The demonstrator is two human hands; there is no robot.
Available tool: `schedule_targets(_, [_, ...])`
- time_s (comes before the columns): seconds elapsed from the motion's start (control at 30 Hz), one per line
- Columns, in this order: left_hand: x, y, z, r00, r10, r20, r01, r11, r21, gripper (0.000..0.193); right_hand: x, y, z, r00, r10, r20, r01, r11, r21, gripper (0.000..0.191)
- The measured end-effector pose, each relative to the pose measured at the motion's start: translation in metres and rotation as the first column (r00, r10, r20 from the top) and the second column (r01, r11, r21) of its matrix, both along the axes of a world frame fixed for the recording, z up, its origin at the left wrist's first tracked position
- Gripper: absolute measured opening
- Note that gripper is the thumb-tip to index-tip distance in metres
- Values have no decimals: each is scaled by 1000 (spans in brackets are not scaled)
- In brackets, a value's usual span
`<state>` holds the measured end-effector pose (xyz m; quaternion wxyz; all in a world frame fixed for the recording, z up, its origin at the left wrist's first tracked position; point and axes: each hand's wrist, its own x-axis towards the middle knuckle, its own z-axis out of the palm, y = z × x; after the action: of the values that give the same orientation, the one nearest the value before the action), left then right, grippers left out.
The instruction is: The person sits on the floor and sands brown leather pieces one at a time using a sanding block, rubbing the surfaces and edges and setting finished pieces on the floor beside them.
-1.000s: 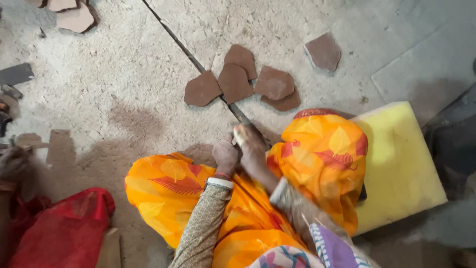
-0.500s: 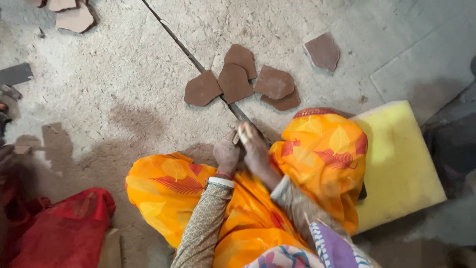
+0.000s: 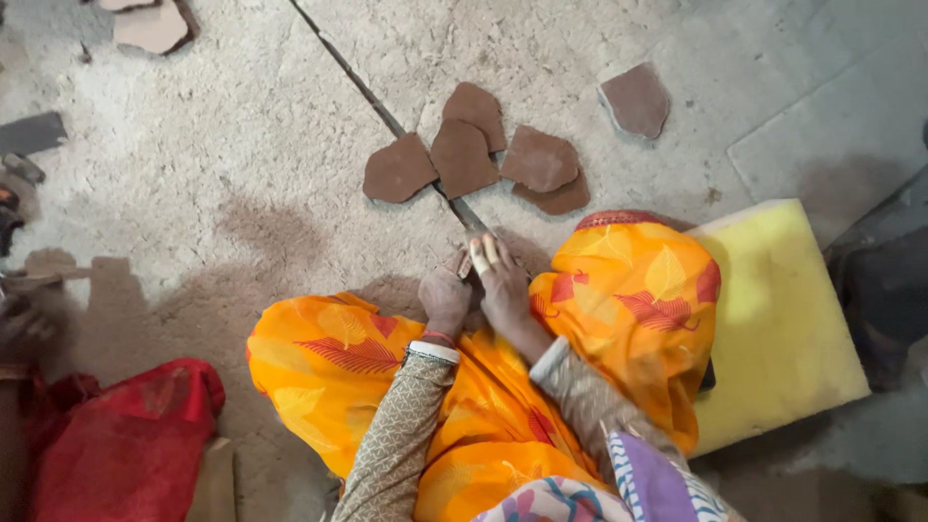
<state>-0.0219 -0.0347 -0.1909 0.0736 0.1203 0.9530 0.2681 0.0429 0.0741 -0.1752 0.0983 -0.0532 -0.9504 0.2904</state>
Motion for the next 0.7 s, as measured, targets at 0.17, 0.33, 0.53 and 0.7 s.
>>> schedule_targets(0.17, [0, 2, 14, 995, 28, 96, -22, 997, -67, 47, -4, 2, 1, 998, 33, 54, -36, 998, 59, 79])
schedule_targets(0.33, [-1, -1, -3, 996, 74, 54, -71, 996, -49, 10, 3, -3, 3, 997, 71, 7, -71, 996, -59, 80])
schedule_targets(0.53, [-2, 0, 1, 997, 6, 73, 5, 987, -158, 50, -2, 3, 1, 999, 39, 15, -39, 997, 71, 76])
schedule_targets(0.7, [0, -1, 6, 992, 82, 95, -81, 997, -22, 32, -1, 7, 2, 991, 82, 102, -93, 989, 112, 76])
